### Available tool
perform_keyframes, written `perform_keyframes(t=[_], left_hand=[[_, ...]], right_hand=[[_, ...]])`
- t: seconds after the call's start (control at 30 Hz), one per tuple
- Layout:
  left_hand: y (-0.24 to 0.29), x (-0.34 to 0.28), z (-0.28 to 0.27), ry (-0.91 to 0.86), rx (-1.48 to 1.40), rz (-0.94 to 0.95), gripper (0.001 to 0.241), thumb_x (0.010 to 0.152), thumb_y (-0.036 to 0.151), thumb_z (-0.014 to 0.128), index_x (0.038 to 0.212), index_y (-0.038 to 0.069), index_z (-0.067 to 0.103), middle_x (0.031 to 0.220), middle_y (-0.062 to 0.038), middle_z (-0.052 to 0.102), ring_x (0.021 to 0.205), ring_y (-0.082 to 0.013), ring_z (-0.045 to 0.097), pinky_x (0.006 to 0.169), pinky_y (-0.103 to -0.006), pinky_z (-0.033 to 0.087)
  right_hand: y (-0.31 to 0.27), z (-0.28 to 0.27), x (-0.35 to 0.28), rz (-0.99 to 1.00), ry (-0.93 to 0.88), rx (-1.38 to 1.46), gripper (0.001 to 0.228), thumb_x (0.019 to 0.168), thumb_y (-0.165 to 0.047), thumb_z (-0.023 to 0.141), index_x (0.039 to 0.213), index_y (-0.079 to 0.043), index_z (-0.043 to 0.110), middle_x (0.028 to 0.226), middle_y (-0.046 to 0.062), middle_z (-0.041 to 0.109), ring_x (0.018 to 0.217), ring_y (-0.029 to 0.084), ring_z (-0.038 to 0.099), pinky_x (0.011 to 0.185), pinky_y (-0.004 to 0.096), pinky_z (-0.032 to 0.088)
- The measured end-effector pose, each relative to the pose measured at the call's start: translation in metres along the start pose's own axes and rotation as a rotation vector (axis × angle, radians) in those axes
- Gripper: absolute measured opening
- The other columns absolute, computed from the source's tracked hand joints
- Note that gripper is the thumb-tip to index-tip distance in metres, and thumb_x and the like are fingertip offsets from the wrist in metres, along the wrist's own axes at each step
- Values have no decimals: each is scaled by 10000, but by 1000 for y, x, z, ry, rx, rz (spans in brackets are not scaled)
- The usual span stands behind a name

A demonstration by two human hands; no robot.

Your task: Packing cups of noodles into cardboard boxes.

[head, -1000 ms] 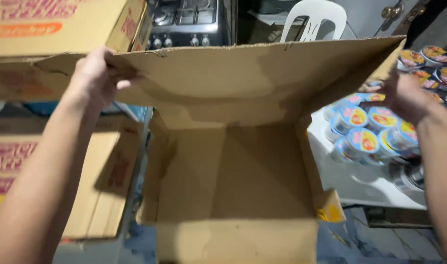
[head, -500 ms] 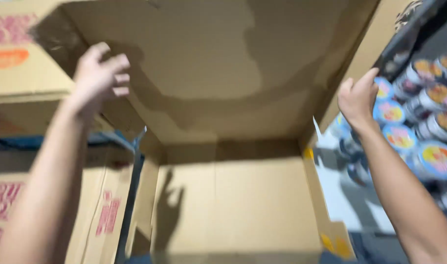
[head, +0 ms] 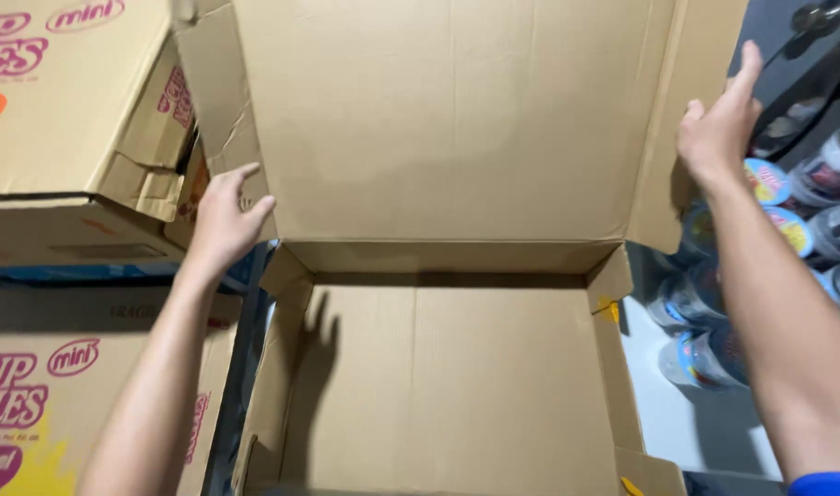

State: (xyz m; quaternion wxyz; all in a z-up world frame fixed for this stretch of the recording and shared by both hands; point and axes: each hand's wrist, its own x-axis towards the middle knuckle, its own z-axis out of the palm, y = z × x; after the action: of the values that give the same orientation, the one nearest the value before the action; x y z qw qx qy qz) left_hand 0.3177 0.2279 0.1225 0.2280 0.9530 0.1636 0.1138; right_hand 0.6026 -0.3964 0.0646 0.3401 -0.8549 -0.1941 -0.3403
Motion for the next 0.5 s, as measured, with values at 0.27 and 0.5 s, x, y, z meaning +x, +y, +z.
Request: perform_keyframes(t=[0.27,0.5], left_hand=[[-23,-130,16,245,-110,195,430,968,194,691,1366,45,620,1471,-188,565,1370,-348,545,1146,-444,436],[-72,-285,46,300,-147,-151,418,968,191,658,1361,52,628,1420,-149,622,1315,-306,592,1079,-437,469]], right_hand=[[25,25,-26,85,-76,-1,767,981,99,657,1617,-22,247,1241,188,661,939,256,701,837,402,560],[-25,-19,-87,148,-102,-14,614,981,64,672,1527,45,393,1297,208,641,942,282,705,815,399,564]])
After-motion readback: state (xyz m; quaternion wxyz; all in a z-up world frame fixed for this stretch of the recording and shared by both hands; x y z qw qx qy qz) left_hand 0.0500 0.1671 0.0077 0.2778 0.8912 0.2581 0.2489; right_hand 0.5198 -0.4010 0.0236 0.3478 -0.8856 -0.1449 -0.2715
